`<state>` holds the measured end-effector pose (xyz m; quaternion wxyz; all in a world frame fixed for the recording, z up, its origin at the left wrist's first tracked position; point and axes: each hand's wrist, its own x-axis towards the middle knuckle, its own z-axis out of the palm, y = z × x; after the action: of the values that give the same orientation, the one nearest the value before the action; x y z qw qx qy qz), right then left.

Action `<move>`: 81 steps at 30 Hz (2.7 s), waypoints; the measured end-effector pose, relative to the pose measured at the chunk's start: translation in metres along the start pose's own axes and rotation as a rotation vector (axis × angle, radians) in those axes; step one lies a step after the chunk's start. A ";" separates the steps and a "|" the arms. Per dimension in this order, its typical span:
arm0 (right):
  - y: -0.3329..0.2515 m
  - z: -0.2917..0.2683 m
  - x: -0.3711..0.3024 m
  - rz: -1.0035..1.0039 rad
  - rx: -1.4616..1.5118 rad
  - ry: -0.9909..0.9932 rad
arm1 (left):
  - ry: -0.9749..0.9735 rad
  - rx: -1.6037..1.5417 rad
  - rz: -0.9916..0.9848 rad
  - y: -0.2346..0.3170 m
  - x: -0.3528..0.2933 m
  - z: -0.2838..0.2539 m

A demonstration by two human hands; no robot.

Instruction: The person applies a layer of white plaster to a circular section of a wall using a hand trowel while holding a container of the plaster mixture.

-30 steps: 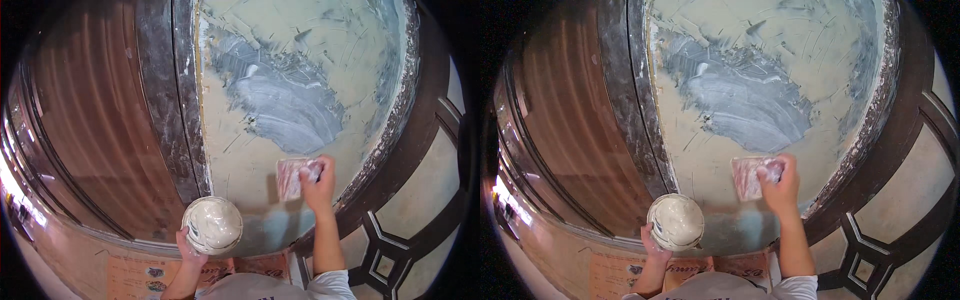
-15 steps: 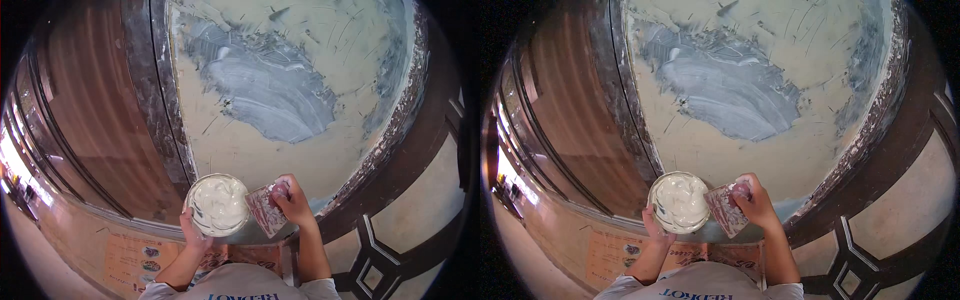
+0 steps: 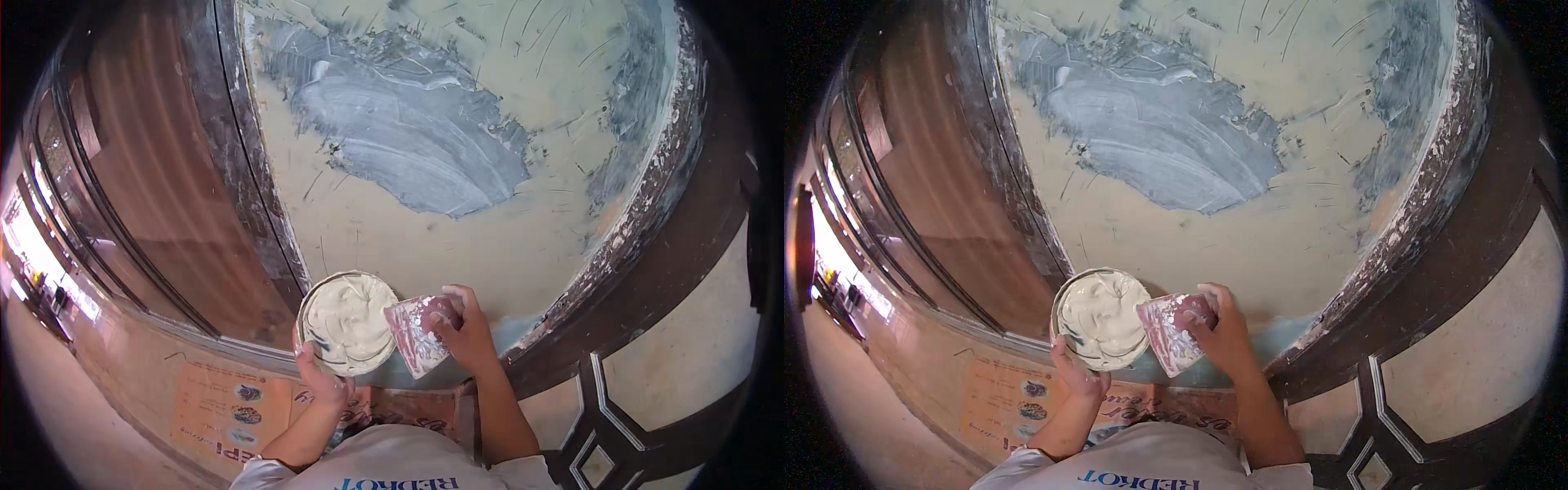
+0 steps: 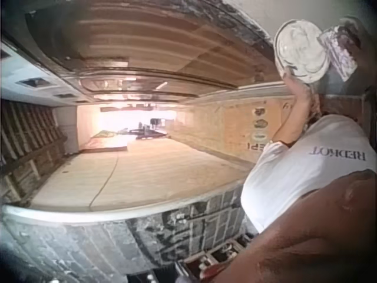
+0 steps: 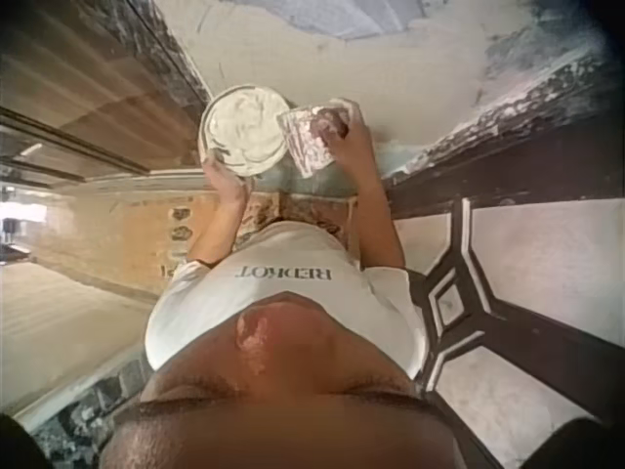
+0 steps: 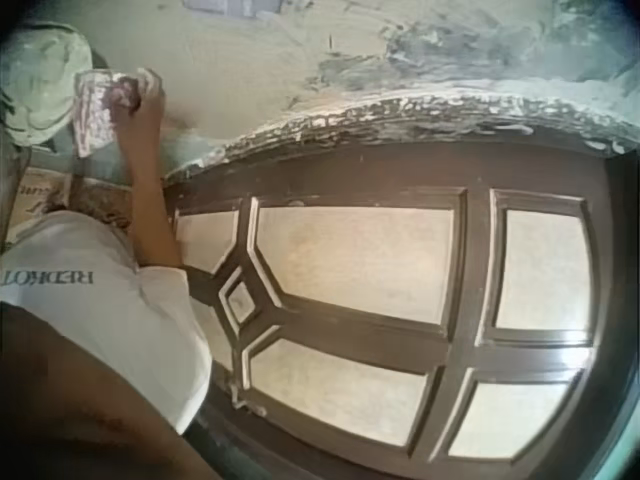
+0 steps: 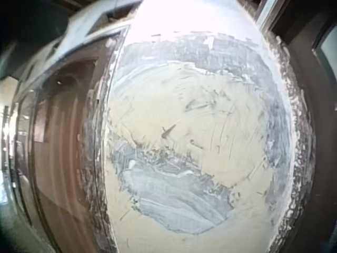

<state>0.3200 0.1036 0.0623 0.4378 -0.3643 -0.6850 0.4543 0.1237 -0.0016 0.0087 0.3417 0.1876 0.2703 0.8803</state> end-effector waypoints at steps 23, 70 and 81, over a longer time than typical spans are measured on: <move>0.061 -0.063 -0.006 0.146 -0.071 -0.346 | 0.093 -0.128 -0.122 -0.019 -0.023 0.007; -0.072 -0.140 0.062 -0.243 -0.729 1.134 | -0.201 -0.029 -0.343 0.013 0.056 -0.003; -0.047 -0.152 0.049 -0.355 -0.555 1.009 | -0.134 0.037 -0.392 -0.002 0.033 0.012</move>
<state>0.4391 0.1784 0.1507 0.6665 -0.5156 -0.5361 -0.0507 0.1082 0.0270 0.0221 0.5203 0.1960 0.2944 0.7773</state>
